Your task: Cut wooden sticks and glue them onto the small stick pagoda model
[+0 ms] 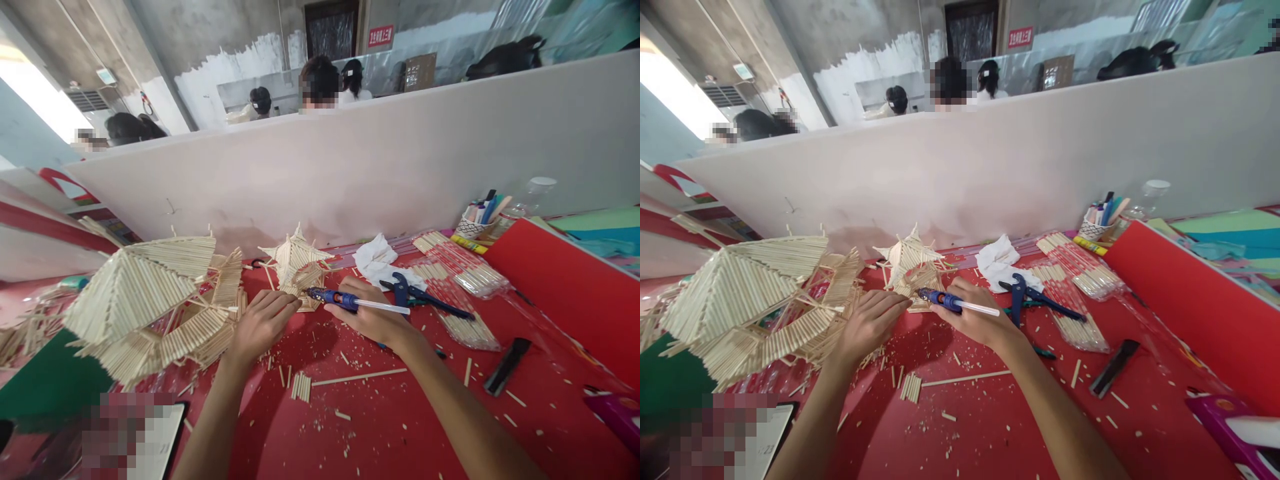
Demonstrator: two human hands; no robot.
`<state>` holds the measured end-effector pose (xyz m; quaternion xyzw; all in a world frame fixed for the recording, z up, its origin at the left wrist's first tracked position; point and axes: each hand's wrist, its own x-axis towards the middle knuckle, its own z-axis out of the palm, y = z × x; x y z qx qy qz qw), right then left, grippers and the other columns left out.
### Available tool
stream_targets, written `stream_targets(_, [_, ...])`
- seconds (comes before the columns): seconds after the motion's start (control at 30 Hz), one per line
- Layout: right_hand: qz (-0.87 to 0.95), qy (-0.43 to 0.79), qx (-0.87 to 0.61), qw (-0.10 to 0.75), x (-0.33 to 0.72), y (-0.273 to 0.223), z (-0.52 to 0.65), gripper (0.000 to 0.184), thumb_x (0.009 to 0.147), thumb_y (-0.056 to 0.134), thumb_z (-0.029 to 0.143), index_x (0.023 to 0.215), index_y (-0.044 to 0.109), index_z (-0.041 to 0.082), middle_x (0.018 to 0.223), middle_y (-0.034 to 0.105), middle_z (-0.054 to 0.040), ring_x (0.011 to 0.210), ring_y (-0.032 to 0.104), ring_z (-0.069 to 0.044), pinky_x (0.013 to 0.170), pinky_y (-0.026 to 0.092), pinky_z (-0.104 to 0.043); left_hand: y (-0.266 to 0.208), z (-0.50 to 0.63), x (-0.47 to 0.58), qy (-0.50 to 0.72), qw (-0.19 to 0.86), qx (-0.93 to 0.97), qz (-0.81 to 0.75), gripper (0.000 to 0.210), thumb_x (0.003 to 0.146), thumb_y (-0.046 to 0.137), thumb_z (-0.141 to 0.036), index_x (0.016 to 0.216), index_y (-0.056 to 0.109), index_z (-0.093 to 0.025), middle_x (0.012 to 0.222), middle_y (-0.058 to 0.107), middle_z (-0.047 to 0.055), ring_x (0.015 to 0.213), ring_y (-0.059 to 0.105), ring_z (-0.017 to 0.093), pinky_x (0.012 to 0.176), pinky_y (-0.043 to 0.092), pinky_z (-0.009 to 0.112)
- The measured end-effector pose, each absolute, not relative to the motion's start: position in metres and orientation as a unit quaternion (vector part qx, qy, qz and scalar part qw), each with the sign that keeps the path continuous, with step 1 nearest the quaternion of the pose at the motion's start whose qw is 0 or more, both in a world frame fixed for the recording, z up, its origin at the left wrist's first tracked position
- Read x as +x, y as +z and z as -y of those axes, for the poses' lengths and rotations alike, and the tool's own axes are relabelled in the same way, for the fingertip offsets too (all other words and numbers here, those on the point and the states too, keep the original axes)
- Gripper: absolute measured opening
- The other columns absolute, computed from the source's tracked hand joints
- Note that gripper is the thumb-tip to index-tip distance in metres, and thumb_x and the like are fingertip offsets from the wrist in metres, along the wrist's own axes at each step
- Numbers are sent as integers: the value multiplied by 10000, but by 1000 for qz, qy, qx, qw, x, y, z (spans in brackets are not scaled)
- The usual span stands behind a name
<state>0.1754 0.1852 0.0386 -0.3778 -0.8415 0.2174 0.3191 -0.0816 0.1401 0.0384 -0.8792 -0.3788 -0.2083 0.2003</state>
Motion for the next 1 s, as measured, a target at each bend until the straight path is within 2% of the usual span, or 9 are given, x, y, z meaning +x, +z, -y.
stream_targets(0.13, [846,218,-374,312,179,44,-185,256,938,608,386,753,565,215,796,599,-23,700,562,-162,628,412,-302,38,-140,-83,-211,191,-878,384,239,948,507,-85,1111,659,-172,1077,741,73,964,649,190,848,448,327])
stream_targets(0.4, [857,209,-358,305,184,48,-183,209,971,576,405,875,633,228,892,638,-29,750,596,-161,675,458,-300,31,-143,-91,-225,172,-864,415,246,958,541,-149,1166,667,-186,1161,726,83,1055,649,217,911,479,356])
stream_targets(0.63, [871,125,-372,296,178,36,-183,293,967,550,463,827,590,209,864,608,-34,699,579,-161,618,438,-298,27,-144,-97,-230,148,-870,410,302,961,532,-132,1228,656,-201,1194,719,83,1098,649,214,935,498,357])
stream_targets(1.0, [887,49,-352,295,179,27,-187,324,985,499,450,779,534,202,819,571,-45,675,555,-164,581,384,-285,32,-142,-90,-230,142,-862,428,257,976,518,-153,1168,684,-191,1163,729,80,1067,657,208,918,506,353])
